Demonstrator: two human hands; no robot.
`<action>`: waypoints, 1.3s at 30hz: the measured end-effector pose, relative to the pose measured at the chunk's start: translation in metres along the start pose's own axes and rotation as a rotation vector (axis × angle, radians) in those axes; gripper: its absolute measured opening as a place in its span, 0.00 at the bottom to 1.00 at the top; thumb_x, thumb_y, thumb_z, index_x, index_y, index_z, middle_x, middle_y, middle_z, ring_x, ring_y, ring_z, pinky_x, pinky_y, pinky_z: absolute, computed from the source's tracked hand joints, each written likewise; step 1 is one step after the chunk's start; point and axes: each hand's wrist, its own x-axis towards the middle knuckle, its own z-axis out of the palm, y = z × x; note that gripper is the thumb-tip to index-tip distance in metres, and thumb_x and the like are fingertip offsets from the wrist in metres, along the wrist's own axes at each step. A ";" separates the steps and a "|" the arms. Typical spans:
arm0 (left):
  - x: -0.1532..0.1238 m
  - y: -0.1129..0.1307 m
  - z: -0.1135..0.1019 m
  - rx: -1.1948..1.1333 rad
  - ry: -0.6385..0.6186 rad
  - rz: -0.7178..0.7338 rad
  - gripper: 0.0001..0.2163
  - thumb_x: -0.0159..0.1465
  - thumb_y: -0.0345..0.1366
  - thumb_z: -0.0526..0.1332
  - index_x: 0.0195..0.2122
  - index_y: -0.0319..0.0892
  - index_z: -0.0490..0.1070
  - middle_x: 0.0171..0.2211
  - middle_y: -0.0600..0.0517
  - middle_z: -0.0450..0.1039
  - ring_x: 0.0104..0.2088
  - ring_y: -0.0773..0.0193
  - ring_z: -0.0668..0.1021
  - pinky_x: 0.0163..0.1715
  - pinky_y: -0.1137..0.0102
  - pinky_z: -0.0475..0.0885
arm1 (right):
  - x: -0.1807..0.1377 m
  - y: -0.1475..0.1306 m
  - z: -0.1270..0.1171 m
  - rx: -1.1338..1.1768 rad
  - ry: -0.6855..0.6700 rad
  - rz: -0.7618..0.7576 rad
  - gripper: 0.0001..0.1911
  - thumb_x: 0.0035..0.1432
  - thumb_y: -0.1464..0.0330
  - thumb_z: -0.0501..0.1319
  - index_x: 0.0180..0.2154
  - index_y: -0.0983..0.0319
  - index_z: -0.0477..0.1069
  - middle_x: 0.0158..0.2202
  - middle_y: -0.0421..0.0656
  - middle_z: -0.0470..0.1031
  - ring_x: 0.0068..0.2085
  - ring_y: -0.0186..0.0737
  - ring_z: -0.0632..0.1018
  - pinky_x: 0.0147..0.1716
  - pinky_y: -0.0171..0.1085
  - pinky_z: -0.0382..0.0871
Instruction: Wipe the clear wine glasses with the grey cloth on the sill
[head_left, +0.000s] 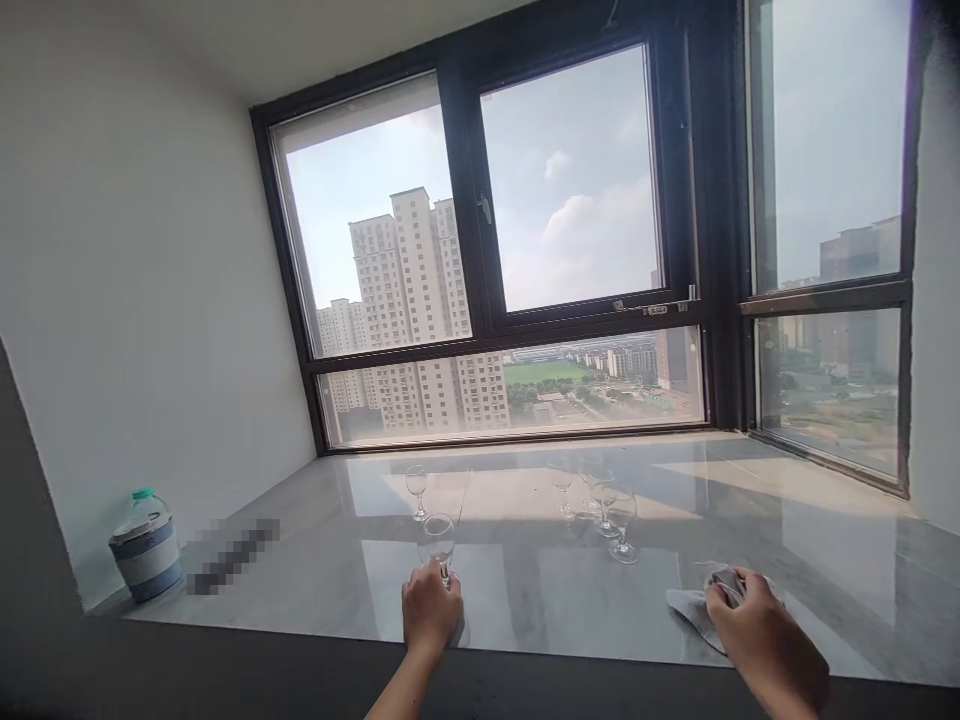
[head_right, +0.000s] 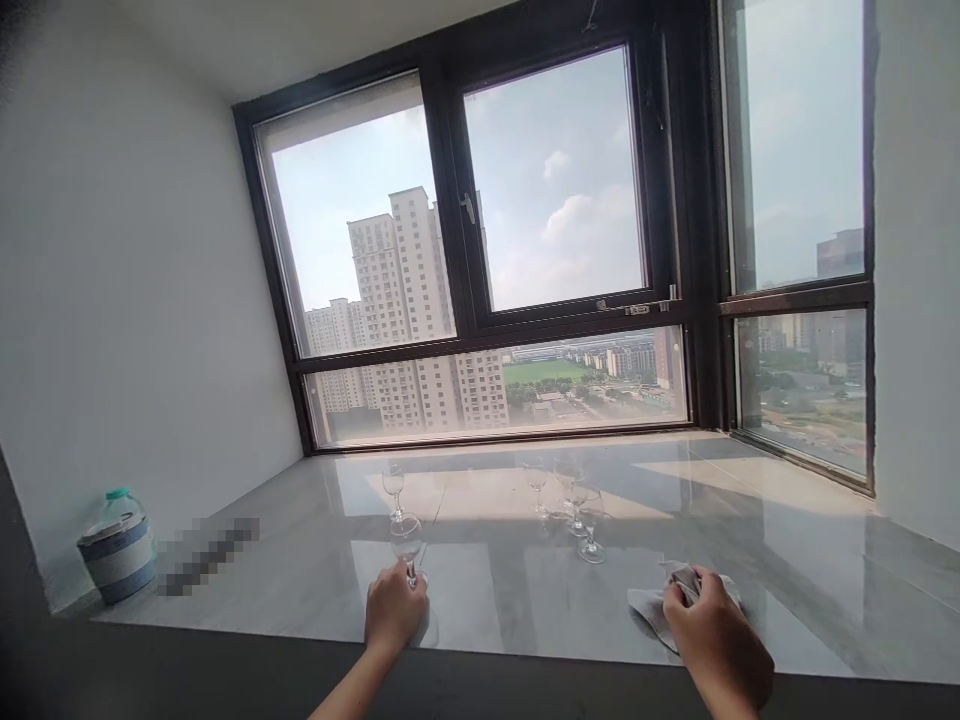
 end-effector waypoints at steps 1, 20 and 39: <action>0.000 0.000 0.000 0.002 -0.001 0.001 0.11 0.64 0.39 0.52 0.38 0.41 0.72 0.36 0.45 0.76 0.43 0.55 0.75 0.44 0.64 0.63 | 0.001 0.001 0.001 -0.004 0.006 -0.004 0.25 0.61 0.56 0.45 0.52 0.60 0.65 0.46 0.53 0.75 0.41 0.53 0.77 0.32 0.42 0.66; 0.000 0.000 -0.003 -0.005 -0.021 0.000 0.12 0.64 0.39 0.52 0.39 0.42 0.72 0.37 0.44 0.76 0.42 0.54 0.76 0.43 0.64 0.64 | -0.002 -0.001 0.001 -0.032 -0.001 0.004 0.24 0.63 0.55 0.43 0.53 0.59 0.63 0.48 0.51 0.74 0.41 0.52 0.77 0.29 0.41 0.65; 0.005 -0.005 0.007 0.015 0.014 0.029 0.11 0.64 0.39 0.52 0.38 0.41 0.72 0.39 0.45 0.77 0.44 0.54 0.74 0.44 0.62 0.63 | -0.004 -0.005 -0.001 -0.042 0.036 0.001 0.23 0.63 0.58 0.44 0.53 0.60 0.63 0.49 0.51 0.74 0.44 0.50 0.77 0.33 0.41 0.66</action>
